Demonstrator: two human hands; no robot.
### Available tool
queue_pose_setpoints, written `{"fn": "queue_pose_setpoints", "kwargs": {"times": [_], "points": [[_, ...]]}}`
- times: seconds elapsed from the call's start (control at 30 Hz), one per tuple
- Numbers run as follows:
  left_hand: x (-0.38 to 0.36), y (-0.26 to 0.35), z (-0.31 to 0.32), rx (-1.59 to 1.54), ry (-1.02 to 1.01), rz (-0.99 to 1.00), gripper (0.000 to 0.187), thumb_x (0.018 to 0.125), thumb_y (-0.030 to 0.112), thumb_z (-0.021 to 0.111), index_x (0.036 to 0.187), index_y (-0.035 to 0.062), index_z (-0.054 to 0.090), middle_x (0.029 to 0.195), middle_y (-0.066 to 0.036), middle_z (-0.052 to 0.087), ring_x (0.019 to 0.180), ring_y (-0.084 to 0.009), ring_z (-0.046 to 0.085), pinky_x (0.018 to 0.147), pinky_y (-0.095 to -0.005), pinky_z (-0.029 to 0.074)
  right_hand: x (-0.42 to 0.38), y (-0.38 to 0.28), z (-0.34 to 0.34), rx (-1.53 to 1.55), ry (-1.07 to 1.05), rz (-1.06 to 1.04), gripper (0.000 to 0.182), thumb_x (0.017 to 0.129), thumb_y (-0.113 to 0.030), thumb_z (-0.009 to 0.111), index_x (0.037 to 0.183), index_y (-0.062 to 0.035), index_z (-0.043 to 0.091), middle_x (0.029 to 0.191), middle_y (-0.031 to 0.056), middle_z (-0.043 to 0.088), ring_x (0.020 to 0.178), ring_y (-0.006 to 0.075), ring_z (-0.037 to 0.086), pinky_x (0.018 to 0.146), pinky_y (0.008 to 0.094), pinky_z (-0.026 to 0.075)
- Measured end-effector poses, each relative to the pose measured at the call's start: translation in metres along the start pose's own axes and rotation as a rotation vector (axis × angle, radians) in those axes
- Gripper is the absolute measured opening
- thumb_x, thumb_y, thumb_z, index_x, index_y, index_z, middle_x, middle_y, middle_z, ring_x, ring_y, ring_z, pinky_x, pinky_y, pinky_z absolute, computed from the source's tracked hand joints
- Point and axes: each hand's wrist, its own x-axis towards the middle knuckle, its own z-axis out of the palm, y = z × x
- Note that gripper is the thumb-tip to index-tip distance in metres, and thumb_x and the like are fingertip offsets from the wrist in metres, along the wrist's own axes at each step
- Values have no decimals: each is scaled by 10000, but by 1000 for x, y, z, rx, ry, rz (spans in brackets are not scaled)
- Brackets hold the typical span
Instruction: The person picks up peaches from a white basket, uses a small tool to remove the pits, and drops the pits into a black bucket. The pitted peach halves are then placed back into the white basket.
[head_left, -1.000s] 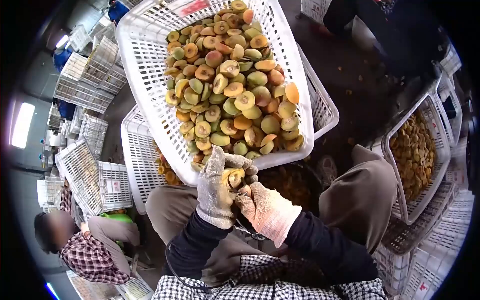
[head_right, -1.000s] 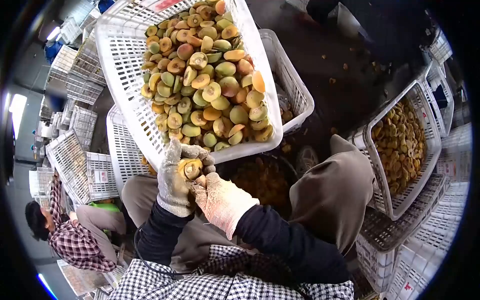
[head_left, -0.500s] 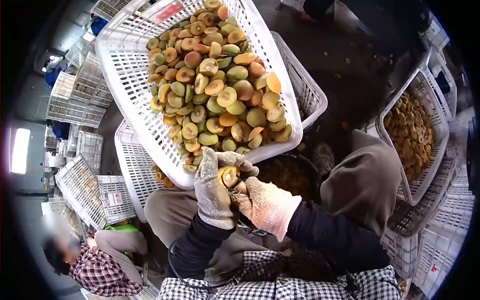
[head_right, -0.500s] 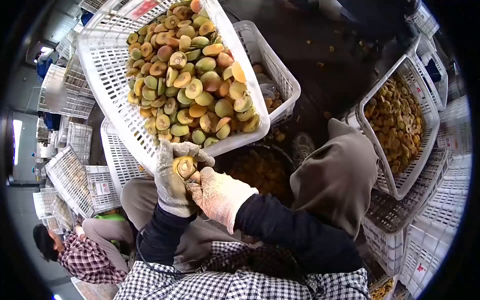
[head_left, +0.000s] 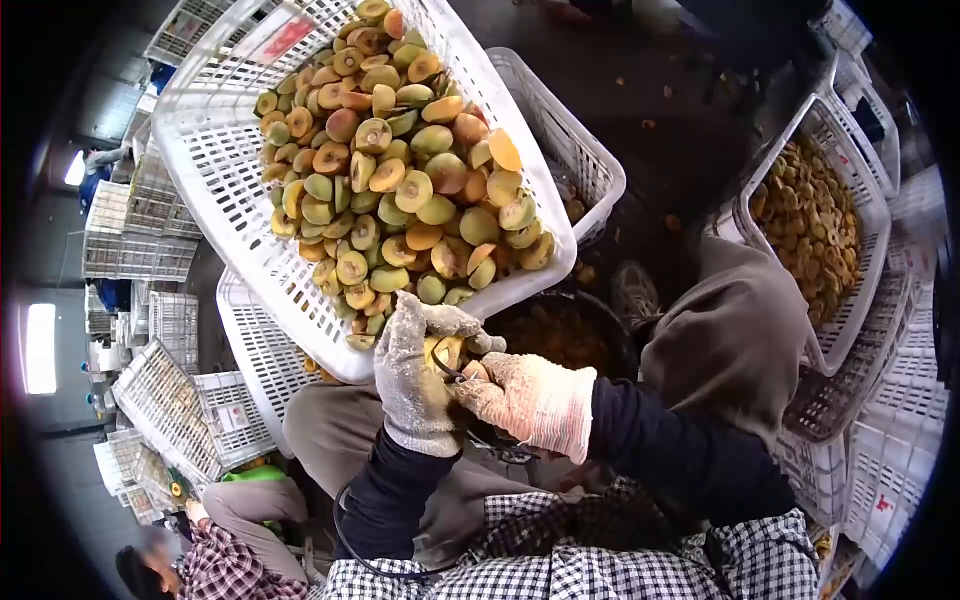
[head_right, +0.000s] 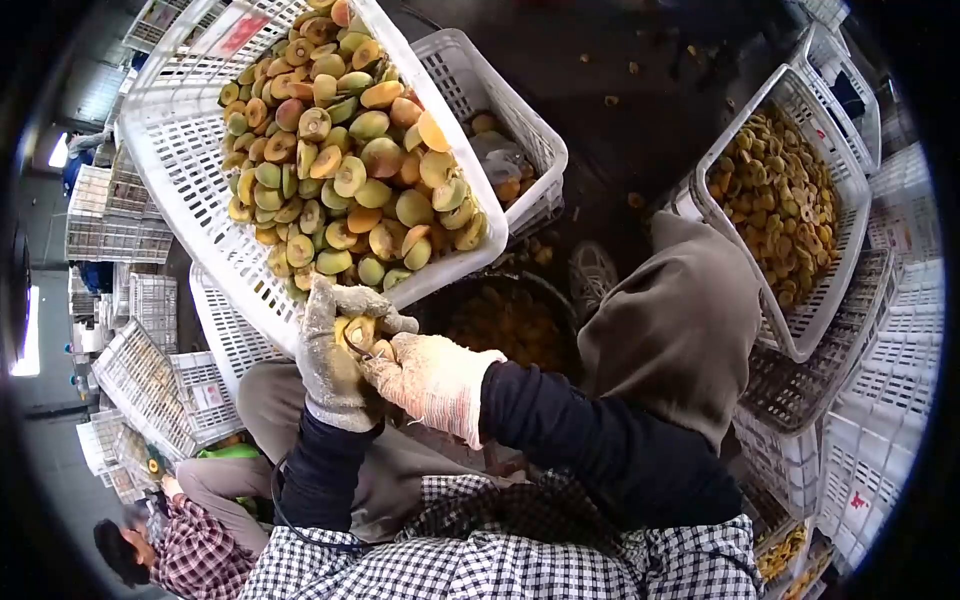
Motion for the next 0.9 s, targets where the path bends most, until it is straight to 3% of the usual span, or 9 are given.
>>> {"fn": "queue_pose_setpoints", "kwargs": {"times": [0.13, 0.2, 0.33, 0.4, 0.53, 0.63, 0.73, 0.87, 0.9], "points": [[-1, -1, 13, 164, 45, 72, 406, 960, 346, 457, 754, 7, 543, 677, -105, 587, 593, -222, 596, 619, -347, 521, -11, -24, -3, -248, 56, 86, 376, 927, -350, 417, 950, -10, 574, 836, 211, 621, 841, 376, 600, 713, 397, 495], [-5, -4, 18, 269, 21, 220, 387, 965, 304, 454, 745, -2, 542, 670, -107, 589, 596, -206, 594, 609, -327, 509, -10, -4, -1, -218, 131, -105, 410, 919, -393, 443, 935, 1, 553, 749, 162, 603, 695, 318, 612, 614, 373, 501], [-4, 3, 16, 303, -322, 210, 391, 962, 248, 462, 686, -20, 533, 677, -119, 595, 601, -206, 591, 611, -315, 502, -29, -19, -21, 775, -292, 414, 327, 911, -411, 542, 855, -89, 557, 556, -16, 443, 354, 64, 327, 323, 214, 271], [4, 7, 14, 364, -362, 200, 398, 947, 252, 496, 652, -12, 539, 658, -121, 589, 602, -217, 590, 618, -328, 506, -25, -14, -20, 797, -278, 354, 332, 906, -413, 549, 861, -84, 541, 549, -19, 432, 366, 67, 343, 325, 217, 267], [24, -2, -2, -278, -295, -381, 494, 934, 422, 462, 565, 95, 493, 605, -108, 579, 592, -297, 572, 711, -504, 503, -15, 1, -22, 598, -320, 338, 441, 877, -486, 530, 867, -46, 552, 583, -1, 476, 355, 87, 396, 300, 233, 329], [29, -2, -12, -502, -165, -533, 502, 935, 433, 450, 580, 103, 582, 635, -105, 614, 654, -320, 603, 750, -515, 488, -12, 1, -21, 382, -317, 197, 423, 878, -496, 516, 867, -74, 547, 593, -1, 474, 379, 86, 410, 313, 233, 328], [22, -3, -24, -634, -189, -591, 455, 934, 438, 458, 629, 114, 554, 660, -92, 617, 688, -310, 624, 760, -531, 513, -11, 14, -20, -96, -267, -43, 505, 899, -483, 477, 1016, -1, 572, 751, 116, 615, 659, 212, 593, 619, 330, 479], [4, 13, -42, -197, -99, 6, 287, 933, 326, 501, 817, 76, 586, 693, -108, 610, 643, -292, 613, 629, -454, 545, -30, 20, -17, -729, -122, 308, 378, 894, -355, 499, 1029, -16, 598, 918, 168, 665, 860, 320, 646, 758, 392, 493], [11, 25, -73, 273, 11, 270, 207, 907, 278, 545, 865, 80, 587, 743, -108, 617, 702, -285, 614, 671, -429, 540, -32, 34, -16, -854, -94, 413, 322, 880, -293, 506, 1028, -24, 602, 929, 162, 669, 875, 311, 652, 761, 399, 497]]}}
